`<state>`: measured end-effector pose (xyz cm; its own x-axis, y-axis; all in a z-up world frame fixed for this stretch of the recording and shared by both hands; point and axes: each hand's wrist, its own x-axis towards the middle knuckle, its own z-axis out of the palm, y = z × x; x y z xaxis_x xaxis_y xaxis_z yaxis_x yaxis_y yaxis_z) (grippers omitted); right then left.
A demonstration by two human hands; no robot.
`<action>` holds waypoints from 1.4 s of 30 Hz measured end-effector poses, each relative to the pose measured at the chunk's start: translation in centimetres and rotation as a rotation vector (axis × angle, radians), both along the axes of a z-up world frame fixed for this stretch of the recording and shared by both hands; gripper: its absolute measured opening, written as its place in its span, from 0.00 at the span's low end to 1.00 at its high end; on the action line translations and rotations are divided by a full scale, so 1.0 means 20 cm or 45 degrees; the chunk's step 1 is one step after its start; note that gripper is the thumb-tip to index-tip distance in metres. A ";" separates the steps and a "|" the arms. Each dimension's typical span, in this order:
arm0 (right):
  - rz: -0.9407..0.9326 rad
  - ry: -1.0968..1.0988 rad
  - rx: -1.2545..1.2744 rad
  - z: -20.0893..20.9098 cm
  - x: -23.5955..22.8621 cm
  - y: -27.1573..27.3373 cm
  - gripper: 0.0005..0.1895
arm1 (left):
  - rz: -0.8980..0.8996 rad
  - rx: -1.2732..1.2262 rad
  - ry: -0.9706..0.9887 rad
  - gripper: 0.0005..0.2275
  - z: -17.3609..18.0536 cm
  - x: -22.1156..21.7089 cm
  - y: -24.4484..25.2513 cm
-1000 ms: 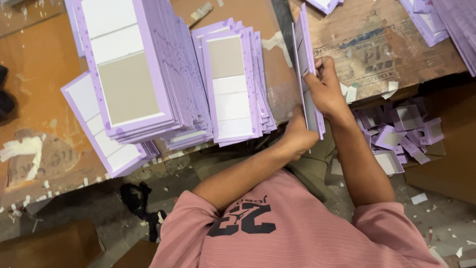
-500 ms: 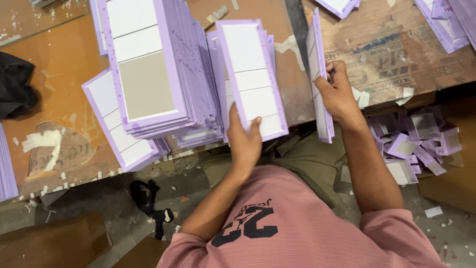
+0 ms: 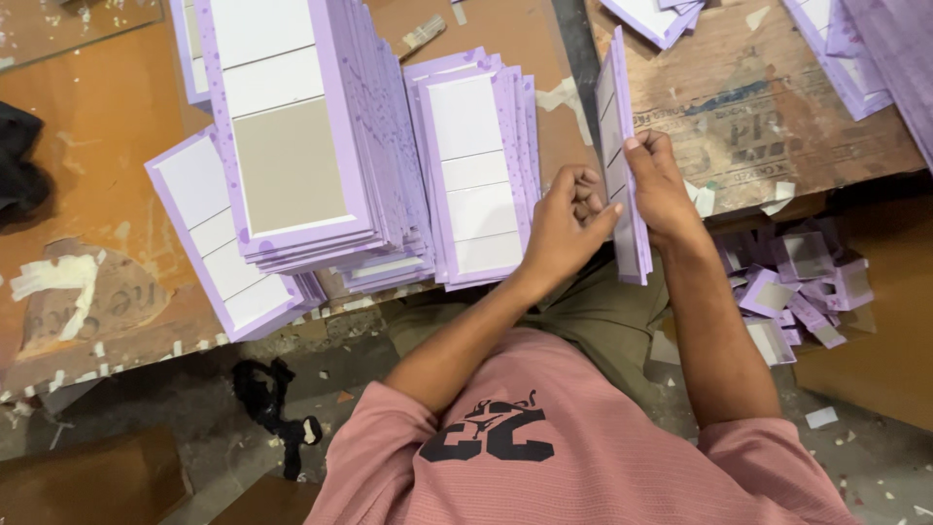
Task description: The person repeatedly picks up purple paper sheets from a large stack, separates them, and places them into a smaller stack on the table. The person continues this process throughout the clip, handling the sheets by hand without using tools.
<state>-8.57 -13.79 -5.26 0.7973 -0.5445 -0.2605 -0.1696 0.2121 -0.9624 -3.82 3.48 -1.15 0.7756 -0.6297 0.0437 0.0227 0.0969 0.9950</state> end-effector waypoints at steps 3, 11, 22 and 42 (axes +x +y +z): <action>-0.025 0.031 0.057 0.03 0.01 0.00 0.11 | -0.066 -0.058 0.229 0.19 -0.09 0.04 -0.13; 0.029 -0.073 0.188 0.03 0.03 0.00 0.10 | -0.086 -0.062 0.707 0.20 -0.21 0.13 -0.26; 0.074 -0.107 0.355 0.01 0.02 -0.06 0.07 | -0.383 0.223 0.977 0.13 -0.23 0.34 -0.41; 0.240 -0.029 -0.275 0.01 0.02 -0.19 0.07 | 0.162 0.412 -0.375 0.25 0.07 0.12 -0.25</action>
<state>-8.13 -17.52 -5.11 0.8939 -0.4273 -0.1353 -0.1644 -0.0318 -0.9859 -1.38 -1.60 0.31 0.8316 -0.5478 0.0908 -0.2581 -0.2365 0.9367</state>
